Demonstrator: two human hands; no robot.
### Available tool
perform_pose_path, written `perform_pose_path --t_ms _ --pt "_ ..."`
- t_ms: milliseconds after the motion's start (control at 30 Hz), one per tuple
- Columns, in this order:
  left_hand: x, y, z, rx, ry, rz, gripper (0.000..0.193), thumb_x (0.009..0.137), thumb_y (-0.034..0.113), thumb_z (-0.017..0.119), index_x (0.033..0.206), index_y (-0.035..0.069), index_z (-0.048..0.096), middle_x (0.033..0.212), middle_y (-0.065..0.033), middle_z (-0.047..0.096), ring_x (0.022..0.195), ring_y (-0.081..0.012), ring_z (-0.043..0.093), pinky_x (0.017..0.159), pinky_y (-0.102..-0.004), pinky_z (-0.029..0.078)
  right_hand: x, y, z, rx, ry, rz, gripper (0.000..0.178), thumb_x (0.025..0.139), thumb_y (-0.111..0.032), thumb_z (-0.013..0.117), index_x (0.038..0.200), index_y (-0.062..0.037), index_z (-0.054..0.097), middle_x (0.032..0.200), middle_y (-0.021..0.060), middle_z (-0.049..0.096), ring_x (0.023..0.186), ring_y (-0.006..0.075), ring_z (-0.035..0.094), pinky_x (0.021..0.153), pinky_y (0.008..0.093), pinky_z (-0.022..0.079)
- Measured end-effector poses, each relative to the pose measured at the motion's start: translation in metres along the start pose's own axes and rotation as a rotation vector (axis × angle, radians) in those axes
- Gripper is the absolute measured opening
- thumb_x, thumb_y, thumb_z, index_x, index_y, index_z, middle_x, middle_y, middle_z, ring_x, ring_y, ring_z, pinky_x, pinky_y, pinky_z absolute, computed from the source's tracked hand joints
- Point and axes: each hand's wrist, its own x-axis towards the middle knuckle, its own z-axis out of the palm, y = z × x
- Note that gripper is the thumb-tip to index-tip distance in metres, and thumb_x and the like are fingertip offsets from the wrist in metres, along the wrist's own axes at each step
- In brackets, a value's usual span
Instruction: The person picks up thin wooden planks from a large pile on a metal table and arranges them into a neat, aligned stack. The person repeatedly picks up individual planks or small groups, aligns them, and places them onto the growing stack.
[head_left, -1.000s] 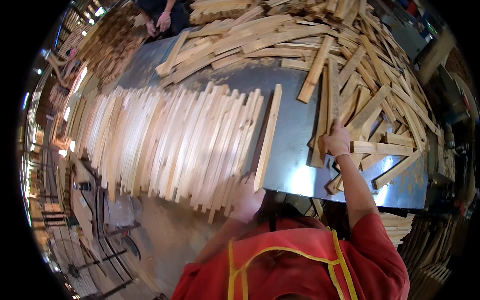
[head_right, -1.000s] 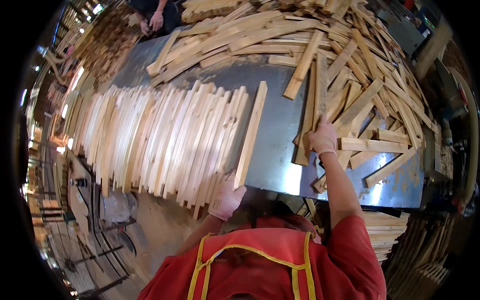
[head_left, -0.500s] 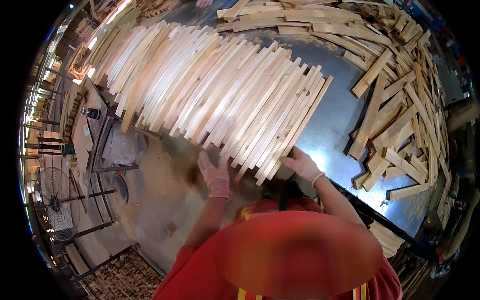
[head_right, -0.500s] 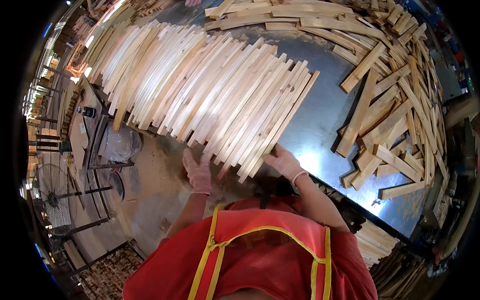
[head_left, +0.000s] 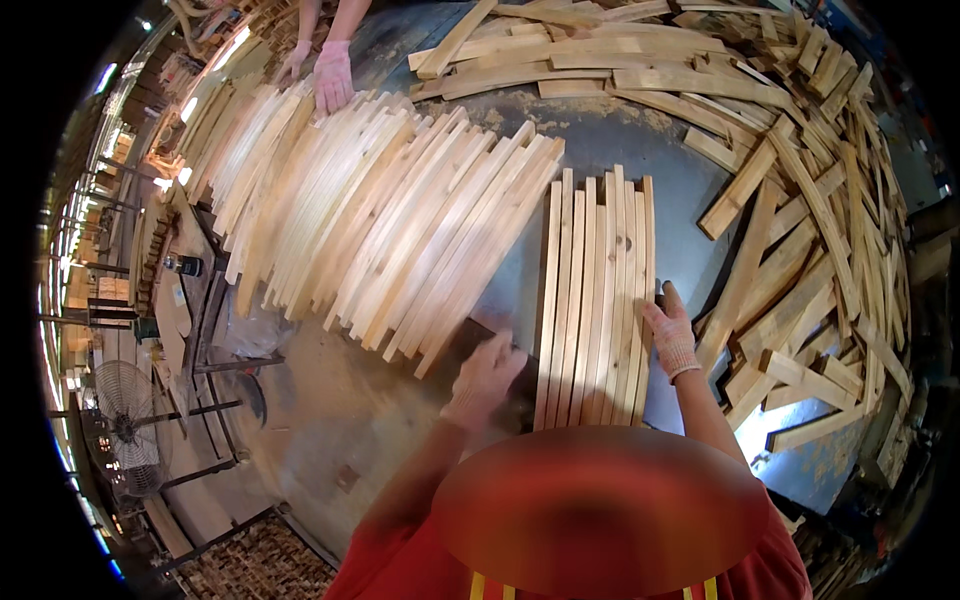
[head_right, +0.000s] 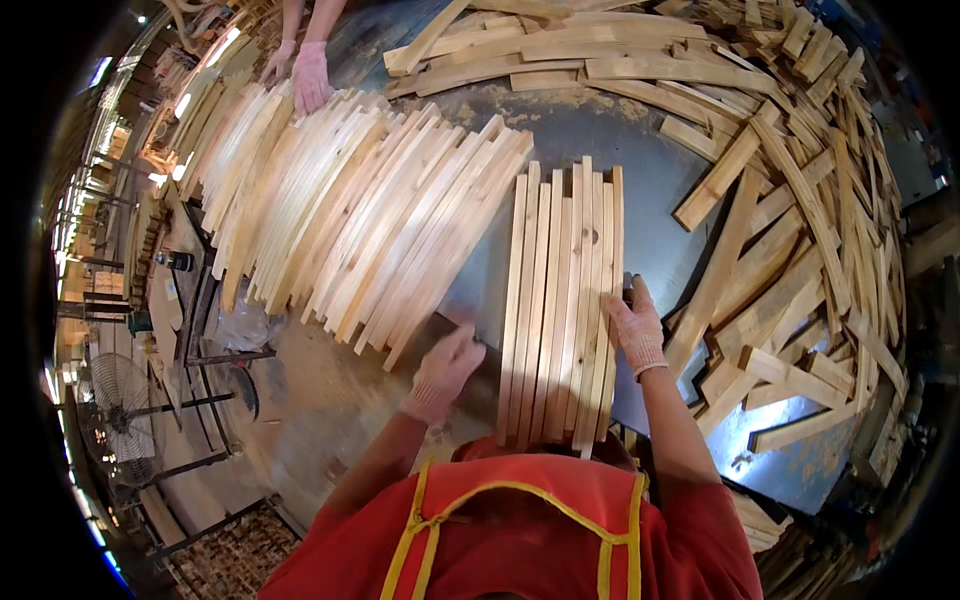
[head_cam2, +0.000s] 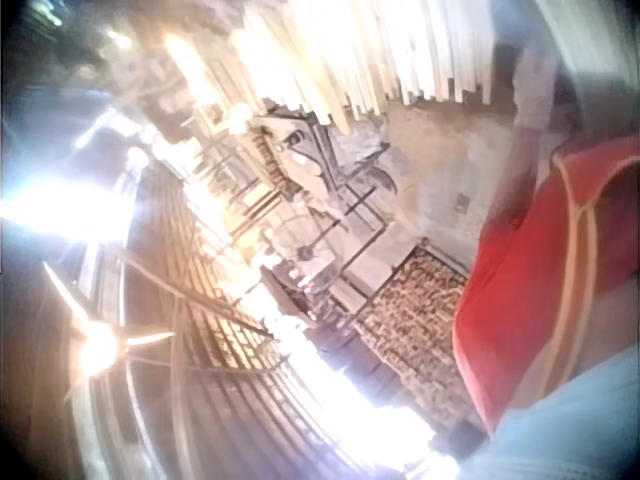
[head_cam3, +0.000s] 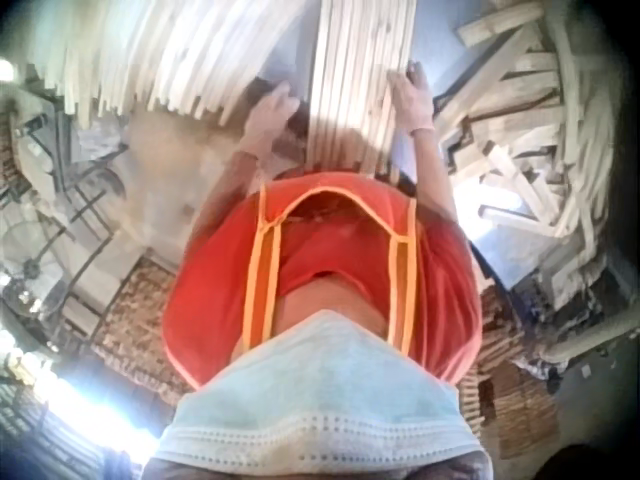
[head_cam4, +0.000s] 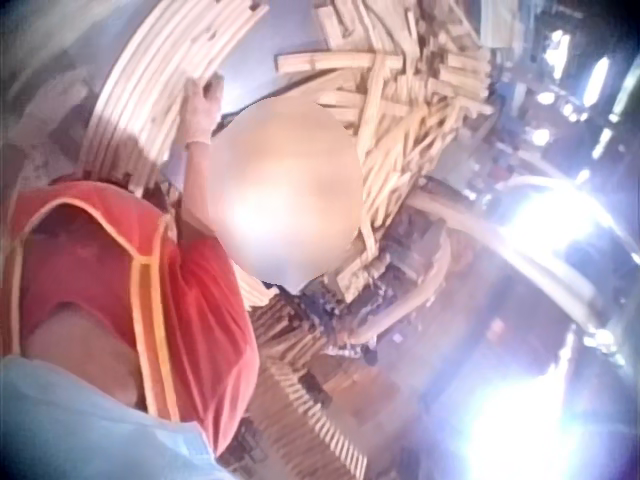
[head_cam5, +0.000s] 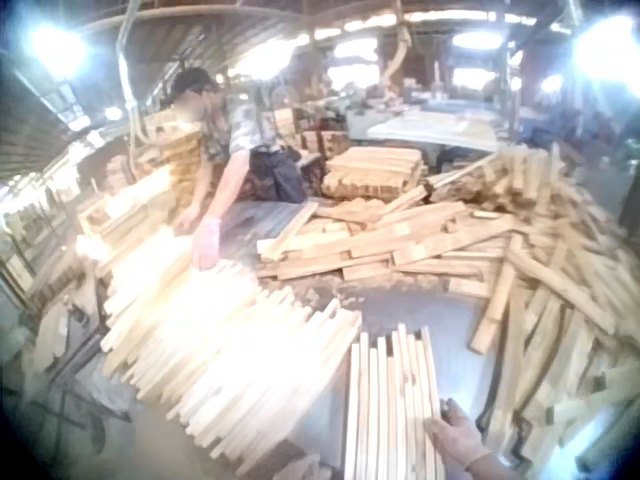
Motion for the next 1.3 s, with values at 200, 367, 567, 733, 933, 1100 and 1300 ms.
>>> perform_pose_path --t_ms 200,367,567,733,933,1100,1300 --pt "0.128 0.045 0.058 0.726 0.074 0.279 0.071 0.093 0.051 0.064 0.144 0.003 0.052 0.130 -0.0260 0.062 0.118 -0.0459 0.064 0.102 -0.0535 0.053 0.050 -0.044 -0.001 -0.384 -0.397 0.038 0.073 0.094 -0.030 0.076 0.146 0.0124 0.049 0.135 0.0240 0.069 0.121 0.0262 0.068 0.104 0.0345 0.051" --pt "0.128 0.110 0.085 0.196 0.239 -0.027 0.087 0.088 0.055 0.070 0.151 -0.001 0.047 0.142 -0.0273 0.056 0.130 -0.0432 0.060 0.107 -0.0498 0.052 0.057 -0.050 -0.006 0.190 -0.275 0.279 0.057 0.095 -0.017 0.078 0.143 0.0056 0.056 0.134 0.0146 0.070 0.119 0.0248 0.068 0.104 0.0356 0.052" --pt "0.072 0.217 0.024 0.017 0.487 0.476 0.088 0.085 0.039 0.074 0.155 -0.003 0.042 0.140 -0.0305 0.053 0.133 -0.0463 0.054 0.113 -0.0496 0.047 0.034 -0.173 -0.043 0.242 -0.199 -0.193 0.065 0.097 -0.018 0.075 0.153 0.0016 0.050 0.138 0.0108 0.066 0.125 0.0211 0.061 0.112 0.0343 0.046" --pt "0.010 0.267 -0.025 -0.170 0.742 0.971 0.092 0.080 0.026 0.079 0.158 -0.002 0.038 0.139 -0.0289 0.052 0.127 -0.0480 0.055 0.111 -0.0502 0.048 -0.003 -0.262 -0.067 0.237 0.031 -0.666 0.054 0.097 -0.013 0.073 0.147 -0.0030 0.057 0.142 0.0084 0.063 0.127 0.0188 0.057 0.114 0.0372 0.041" --pt "0.057 0.151 -0.021 -0.023 0.532 1.082 0.098 0.082 0.031 0.084 0.162 0.004 0.035 0.153 -0.0254 0.049 0.140 -0.0428 0.052 0.118 -0.0440 0.045 -0.033 -0.142 -0.050 0.134 0.137 -0.589 0.033 0.106 -0.027 0.068 0.134 -0.0105 0.063 0.119 0.0029 0.066 0.111 0.0177 0.063 0.105 0.0354 0.050" --pt "0.075 0.004 -0.021 0.649 0.165 0.868 0.069 0.102 0.026 0.056 0.161 -0.001 0.033 0.158 -0.0251 0.048 0.143 -0.0369 0.051 0.118 -0.0451 0.043 -0.070 -0.004 0.012 -0.193 -0.121 -0.348 0.053 0.103 -0.033 0.064 0.149 -0.0104 0.049 0.138 0.0114 0.062 0.120 0.0255 0.063 0.108 0.0383 0.050" --pt "0.075 -0.025 -0.029 1.381 -0.158 0.615 0.039 0.101 0.015 0.052 0.136 0.001 0.063 0.139 -0.0166 0.063 0.127 -0.0303 0.063 0.107 -0.0411 0.049 -0.104 0.023 0.026 -1.374 -0.269 -0.443 0.062 0.087 -0.023 0.067 0.142 0.0011 0.051 0.127 0.0239 0.065 0.117 0.0435 0.065 0.104 0.0495 0.053"
